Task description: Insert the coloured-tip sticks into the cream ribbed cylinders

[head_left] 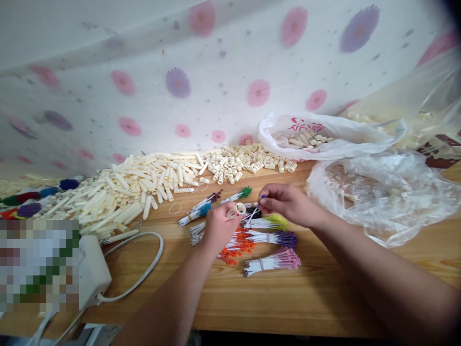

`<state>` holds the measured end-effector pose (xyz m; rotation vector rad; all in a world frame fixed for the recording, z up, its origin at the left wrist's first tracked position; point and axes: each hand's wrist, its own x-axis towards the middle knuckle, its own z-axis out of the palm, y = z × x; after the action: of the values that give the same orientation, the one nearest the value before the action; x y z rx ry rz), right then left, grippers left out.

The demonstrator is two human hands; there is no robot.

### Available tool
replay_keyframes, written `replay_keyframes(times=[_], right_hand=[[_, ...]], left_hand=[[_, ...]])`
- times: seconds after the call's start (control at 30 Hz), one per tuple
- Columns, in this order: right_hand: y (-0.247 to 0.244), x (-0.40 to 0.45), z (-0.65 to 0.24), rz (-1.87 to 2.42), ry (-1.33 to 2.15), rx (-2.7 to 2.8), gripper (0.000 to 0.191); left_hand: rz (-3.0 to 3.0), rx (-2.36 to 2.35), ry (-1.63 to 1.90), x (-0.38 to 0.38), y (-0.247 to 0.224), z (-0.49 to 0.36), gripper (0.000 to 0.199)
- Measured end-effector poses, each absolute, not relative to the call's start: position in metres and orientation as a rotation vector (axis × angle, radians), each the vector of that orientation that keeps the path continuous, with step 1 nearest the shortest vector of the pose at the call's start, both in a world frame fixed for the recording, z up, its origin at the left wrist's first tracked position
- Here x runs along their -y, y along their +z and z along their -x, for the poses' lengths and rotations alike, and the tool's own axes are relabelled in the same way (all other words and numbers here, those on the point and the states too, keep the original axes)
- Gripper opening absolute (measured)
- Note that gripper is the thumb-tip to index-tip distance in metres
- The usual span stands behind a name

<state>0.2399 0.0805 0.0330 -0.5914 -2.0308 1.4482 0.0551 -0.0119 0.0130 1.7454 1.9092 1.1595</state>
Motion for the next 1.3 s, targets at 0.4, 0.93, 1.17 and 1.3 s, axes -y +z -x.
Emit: replay_keyframes(times=[0.4,0.93,1.17,1.3], right_hand=[[0.03,-0.054,-0.224,0.505,1.156,1.948,0.018],[0.074,-0.032,-0.261,0.468,0.446,1.807,0.015],[0.095,-0.011,-0.27,0.186,0.346,2.061,0.021],[0.088,-0.009,-0.26,0.167,0.272,2.06,0.02]], left_hand=[[-1.474,-1.52,1.384,0.024,0.024,-0.074,0.008],[-1.844,-1.637,1.619,0.02,0.016,-0.063,0.008],[-1.84,-1.562,1.581,0.018,0.012,-0.067,0.007],[-1.934,-1.535,1.524,0.02,0.015,-0.068,0.004]])
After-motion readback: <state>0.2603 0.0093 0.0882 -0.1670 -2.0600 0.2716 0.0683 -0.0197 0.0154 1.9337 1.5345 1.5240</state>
